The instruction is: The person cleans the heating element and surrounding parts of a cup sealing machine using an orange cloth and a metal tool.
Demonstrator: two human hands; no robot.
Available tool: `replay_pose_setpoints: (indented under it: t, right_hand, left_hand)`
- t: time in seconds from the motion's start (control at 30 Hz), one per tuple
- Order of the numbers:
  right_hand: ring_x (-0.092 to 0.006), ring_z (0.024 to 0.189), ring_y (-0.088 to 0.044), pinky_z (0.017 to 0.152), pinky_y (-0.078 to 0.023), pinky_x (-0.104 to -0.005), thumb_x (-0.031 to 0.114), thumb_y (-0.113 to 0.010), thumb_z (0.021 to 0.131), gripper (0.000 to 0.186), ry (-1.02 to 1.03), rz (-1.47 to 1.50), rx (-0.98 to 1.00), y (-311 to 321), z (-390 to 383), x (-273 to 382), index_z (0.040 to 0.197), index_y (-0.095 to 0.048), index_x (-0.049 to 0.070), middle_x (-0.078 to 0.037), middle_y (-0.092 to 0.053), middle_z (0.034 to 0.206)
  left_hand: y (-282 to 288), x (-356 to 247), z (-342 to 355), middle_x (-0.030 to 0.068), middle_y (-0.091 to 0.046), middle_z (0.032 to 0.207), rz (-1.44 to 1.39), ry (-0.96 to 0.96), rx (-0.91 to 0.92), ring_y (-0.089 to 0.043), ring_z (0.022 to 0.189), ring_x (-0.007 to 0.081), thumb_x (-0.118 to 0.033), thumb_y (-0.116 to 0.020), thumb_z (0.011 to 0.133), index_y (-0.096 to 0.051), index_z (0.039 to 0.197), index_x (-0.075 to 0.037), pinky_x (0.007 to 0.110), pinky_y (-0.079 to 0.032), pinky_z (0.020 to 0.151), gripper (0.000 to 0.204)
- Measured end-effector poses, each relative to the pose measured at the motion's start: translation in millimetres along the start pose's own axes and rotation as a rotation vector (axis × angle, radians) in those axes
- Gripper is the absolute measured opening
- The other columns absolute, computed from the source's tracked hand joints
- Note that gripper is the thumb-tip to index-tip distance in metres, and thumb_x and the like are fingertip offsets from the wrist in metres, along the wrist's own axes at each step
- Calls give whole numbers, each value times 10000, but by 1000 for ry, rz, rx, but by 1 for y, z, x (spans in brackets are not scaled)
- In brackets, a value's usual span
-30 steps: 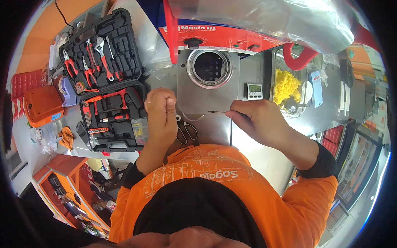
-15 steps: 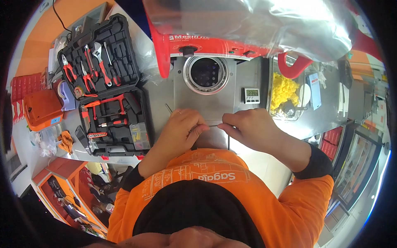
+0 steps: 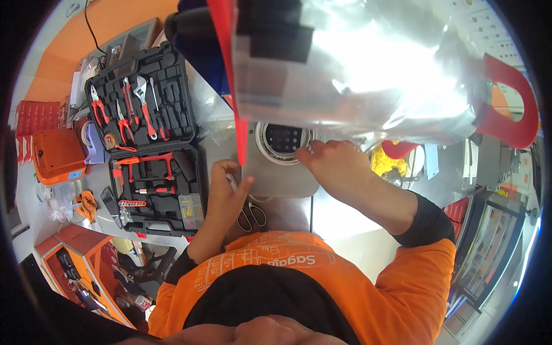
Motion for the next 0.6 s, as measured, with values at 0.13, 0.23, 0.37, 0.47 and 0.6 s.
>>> replay_pose_setpoints:
  t: [0.13, 0.23, 0.37, 0.47, 0.6]
  right_hand:
    - [-323, 937, -714, 779, -605, -434, 65, -610, 857, 326, -21, 125, 208, 12, 18, 5, 1181, -631, 88, -139, -657, 1013]
    - [-344, 965, -707, 804, -604, -446, 49, -596, 868, 316, -32, 298, 118, -1, 22, 5, 1181, -635, 74, -160, -648, 1035]
    - [-356, 987, -703, 822, -603, -442, 40, -588, 874, 307, 0, 289, 127, -1, 22, 4, 1176, -642, 60, -185, -641, 1049]
    - [-312, 816, -728, 561, -587, -413, 71, -637, 841, 234, 19, 46, 135, 3, 19, 4, 1072, -671, 75, -159, -710, 977]
    - [-311, 842, -727, 575, -589, -405, 70, -622, 848, 240, 40, 65, 126, 14, 24, 5, 1084, -669, 72, -150, -710, 1000]
  left_hand:
    - [-15, 12, -8, 189, -617, 1116, -102, 186, 137, -635, 1011, 305, -197, -772, 893, -497, 1218, 34, 389, -507, 898, 485]
    - [-20, 14, -12, 190, -623, 1128, -189, 225, 152, -641, 1017, 295, -188, -761, 903, -484, 1239, 36, 385, -509, 900, 490]
    - [-18, 9, -9, 187, -628, 1132, -131, 265, 192, -648, 1012, 284, -167, -744, 916, -454, 1262, 35, 379, -511, 899, 495]
    - [-21, 14, -10, 191, -631, 1140, -213, 225, 155, -657, 1020, 285, -159, -736, 922, -431, 1270, 34, 377, -512, 894, 502]
    - [-20, 13, -10, 197, -635, 1156, -198, 259, 173, -665, 1043, 290, -166, -738, 921, -420, 1267, 36, 375, -513, 900, 512]
Point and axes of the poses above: each hand's wrist, its own z-axis towards the middle knuckle, its own y-axis out of the back of the hand, x = y × z, the point moved 3 cm from there along z, towards the middle knuckle
